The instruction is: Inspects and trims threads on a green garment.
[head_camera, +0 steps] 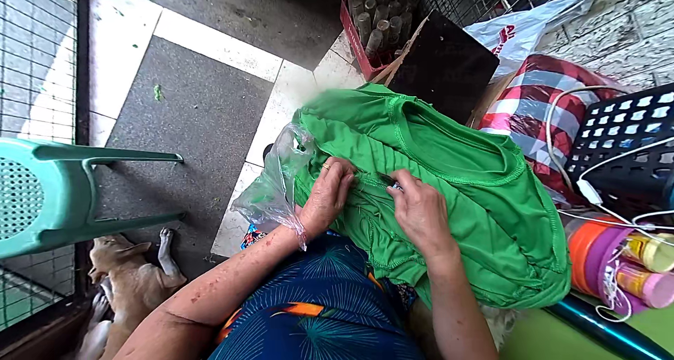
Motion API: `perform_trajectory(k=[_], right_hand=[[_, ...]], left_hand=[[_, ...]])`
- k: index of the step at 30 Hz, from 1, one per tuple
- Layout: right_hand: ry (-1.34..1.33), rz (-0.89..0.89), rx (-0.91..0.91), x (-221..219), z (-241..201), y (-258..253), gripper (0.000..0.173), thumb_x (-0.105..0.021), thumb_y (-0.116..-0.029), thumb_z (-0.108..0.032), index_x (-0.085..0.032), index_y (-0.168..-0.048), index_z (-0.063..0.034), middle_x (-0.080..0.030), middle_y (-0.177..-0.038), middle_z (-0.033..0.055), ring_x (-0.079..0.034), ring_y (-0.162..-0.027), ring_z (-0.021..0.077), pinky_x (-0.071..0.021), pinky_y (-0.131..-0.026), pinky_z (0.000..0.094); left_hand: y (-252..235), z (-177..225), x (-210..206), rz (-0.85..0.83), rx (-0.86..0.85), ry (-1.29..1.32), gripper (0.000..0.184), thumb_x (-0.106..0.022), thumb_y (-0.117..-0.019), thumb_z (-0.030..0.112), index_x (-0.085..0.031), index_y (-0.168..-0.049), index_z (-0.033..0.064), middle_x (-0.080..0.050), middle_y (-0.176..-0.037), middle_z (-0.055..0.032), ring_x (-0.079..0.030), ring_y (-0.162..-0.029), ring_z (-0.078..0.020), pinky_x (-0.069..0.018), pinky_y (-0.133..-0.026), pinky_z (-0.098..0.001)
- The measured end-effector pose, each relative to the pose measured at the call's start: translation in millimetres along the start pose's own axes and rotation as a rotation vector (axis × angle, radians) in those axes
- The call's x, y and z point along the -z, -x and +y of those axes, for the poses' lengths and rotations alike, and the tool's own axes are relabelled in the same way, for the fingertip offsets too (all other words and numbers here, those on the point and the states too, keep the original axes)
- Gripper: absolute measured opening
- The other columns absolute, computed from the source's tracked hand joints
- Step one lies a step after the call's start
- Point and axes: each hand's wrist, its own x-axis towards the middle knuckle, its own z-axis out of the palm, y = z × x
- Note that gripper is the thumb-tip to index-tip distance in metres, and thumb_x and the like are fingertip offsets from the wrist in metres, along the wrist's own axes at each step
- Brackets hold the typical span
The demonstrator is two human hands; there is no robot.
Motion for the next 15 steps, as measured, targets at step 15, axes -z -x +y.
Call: perform_trajectory(k=[15], right_hand=[[-0.172,0.103,0.184,-9,10,4,0.021,-0.068,-0.0897,-0.006,-0.070,-0.108,0.0035,-0.073,-0.090,0.0151,-0.072,-0.078,0.0269,-0.0555,-0.070,0.0423]], left_hand=[[-15,-4,9,-0.102,-0.112,-0.124,0.010,-0.069,-0.0920,0.007,-0.074,-0.093,-0.0014,-0.068,-0.094,-0.0168,-0.067,-0.085,-0.0223,-0.0554,-0.080,-0.0276]])
